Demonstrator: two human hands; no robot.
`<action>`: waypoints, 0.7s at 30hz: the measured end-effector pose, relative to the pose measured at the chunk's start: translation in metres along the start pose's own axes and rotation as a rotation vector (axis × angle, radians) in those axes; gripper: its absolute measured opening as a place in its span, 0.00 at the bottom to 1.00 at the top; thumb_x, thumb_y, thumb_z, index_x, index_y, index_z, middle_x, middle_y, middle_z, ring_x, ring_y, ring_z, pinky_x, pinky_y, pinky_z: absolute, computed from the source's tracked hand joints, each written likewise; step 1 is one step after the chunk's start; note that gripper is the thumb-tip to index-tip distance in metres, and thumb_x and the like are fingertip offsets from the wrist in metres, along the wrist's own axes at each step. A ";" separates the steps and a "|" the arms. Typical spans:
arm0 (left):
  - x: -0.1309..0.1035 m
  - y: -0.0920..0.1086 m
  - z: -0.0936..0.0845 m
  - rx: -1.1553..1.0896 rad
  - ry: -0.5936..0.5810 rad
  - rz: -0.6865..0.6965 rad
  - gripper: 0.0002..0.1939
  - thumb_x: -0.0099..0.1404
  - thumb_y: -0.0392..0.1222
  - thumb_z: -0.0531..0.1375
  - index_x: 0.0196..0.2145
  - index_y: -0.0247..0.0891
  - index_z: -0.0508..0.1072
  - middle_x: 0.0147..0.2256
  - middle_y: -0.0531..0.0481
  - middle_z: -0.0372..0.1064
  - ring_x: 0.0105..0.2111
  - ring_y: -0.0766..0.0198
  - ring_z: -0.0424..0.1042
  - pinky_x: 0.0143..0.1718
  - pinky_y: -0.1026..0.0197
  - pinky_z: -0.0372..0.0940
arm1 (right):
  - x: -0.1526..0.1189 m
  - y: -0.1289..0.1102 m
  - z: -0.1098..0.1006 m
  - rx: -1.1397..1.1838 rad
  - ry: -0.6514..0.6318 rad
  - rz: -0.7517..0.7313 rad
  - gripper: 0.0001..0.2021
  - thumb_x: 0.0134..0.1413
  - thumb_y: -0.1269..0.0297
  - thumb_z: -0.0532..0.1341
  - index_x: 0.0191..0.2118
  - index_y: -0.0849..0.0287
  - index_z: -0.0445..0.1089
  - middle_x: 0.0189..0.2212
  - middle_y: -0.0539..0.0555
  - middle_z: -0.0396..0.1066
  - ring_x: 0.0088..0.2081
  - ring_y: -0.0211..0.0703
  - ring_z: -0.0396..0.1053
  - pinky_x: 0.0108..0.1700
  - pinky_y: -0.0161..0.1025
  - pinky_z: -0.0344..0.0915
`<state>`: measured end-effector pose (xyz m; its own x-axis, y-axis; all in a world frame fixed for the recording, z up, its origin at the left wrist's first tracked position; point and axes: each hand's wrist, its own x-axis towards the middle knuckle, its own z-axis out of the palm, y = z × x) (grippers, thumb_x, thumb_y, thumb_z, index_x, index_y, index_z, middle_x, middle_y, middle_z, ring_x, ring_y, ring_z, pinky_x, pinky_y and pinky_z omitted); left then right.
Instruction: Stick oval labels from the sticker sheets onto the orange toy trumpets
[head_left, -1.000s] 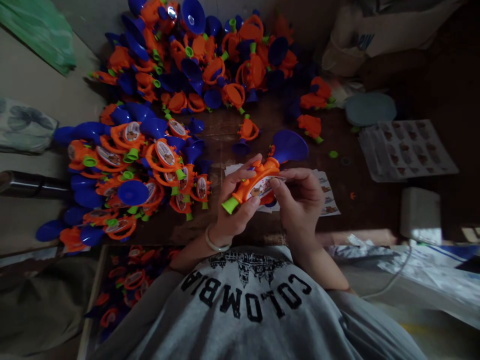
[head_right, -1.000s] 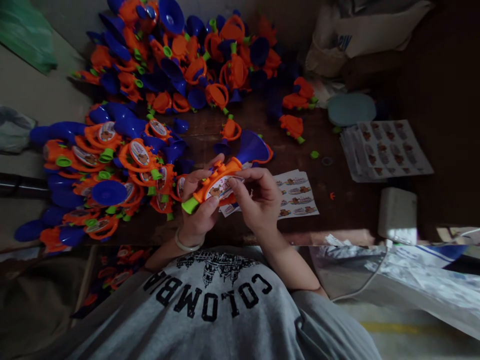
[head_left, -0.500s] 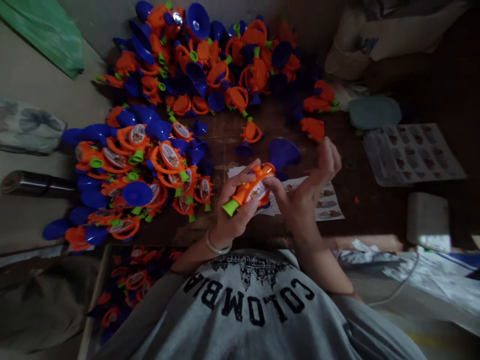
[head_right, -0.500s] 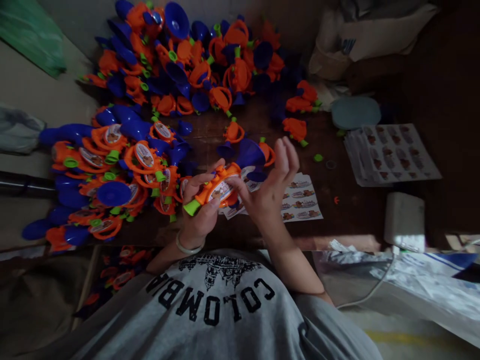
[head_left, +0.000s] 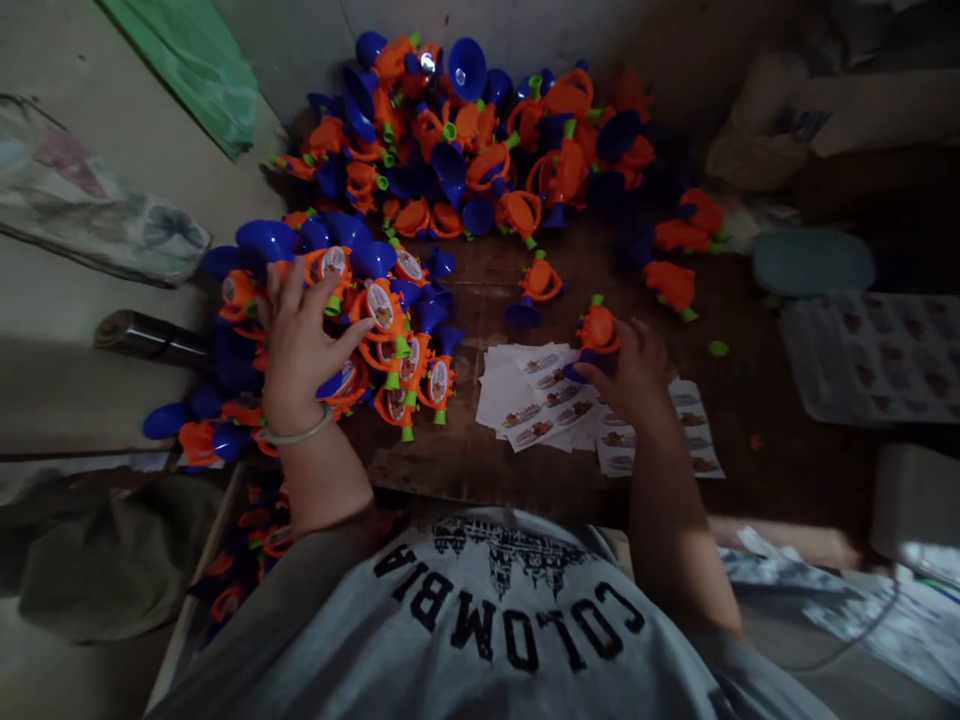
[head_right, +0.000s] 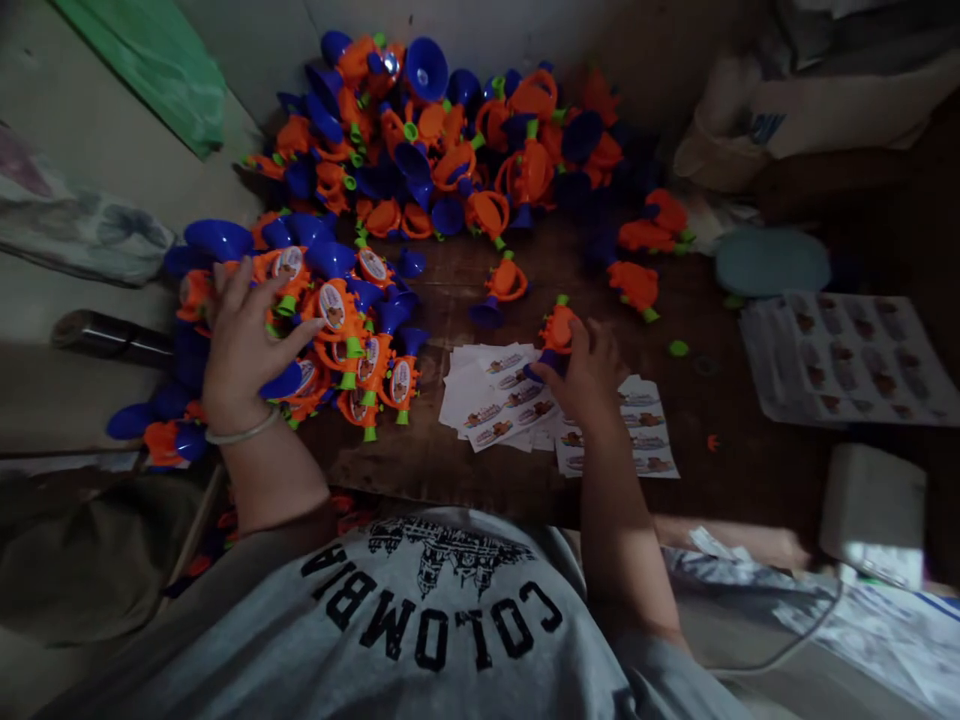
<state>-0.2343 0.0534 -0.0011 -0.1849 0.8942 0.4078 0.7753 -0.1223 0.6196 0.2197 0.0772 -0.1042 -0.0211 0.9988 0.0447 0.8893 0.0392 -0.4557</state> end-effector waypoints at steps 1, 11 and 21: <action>0.000 -0.006 0.001 0.003 -0.019 -0.008 0.44 0.46 0.52 0.82 0.59 0.41 0.76 0.73 0.54 0.56 0.77 0.29 0.33 0.77 0.27 0.22 | 0.002 0.000 -0.001 0.004 -0.039 -0.003 0.43 0.57 0.46 0.68 0.72 0.57 0.56 0.73 0.74 0.53 0.73 0.79 0.53 0.63 0.81 0.58; -0.060 0.075 0.058 -0.072 0.231 0.341 0.16 0.71 0.43 0.65 0.55 0.45 0.78 0.59 0.48 0.77 0.62 0.53 0.75 0.69 0.43 0.65 | -0.042 -0.020 -0.003 0.117 -0.064 -0.427 0.09 0.67 0.65 0.60 0.46 0.56 0.77 0.44 0.61 0.80 0.48 0.55 0.76 0.52 0.53 0.74; -0.128 0.115 0.148 -0.458 -0.592 -0.255 0.24 0.68 0.63 0.63 0.27 0.40 0.80 0.26 0.49 0.78 0.28 0.61 0.75 0.36 0.58 0.71 | -0.075 -0.017 0.024 -0.160 -0.273 -0.593 0.21 0.66 0.76 0.58 0.60 0.56 0.76 0.60 0.62 0.77 0.61 0.58 0.76 0.61 0.57 0.72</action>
<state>-0.0316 -0.0115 -0.0811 0.1284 0.9833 -0.1288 0.4029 0.0669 0.9128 0.1953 0.0028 -0.1212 -0.6233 0.7819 0.0108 0.7477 0.5999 -0.2847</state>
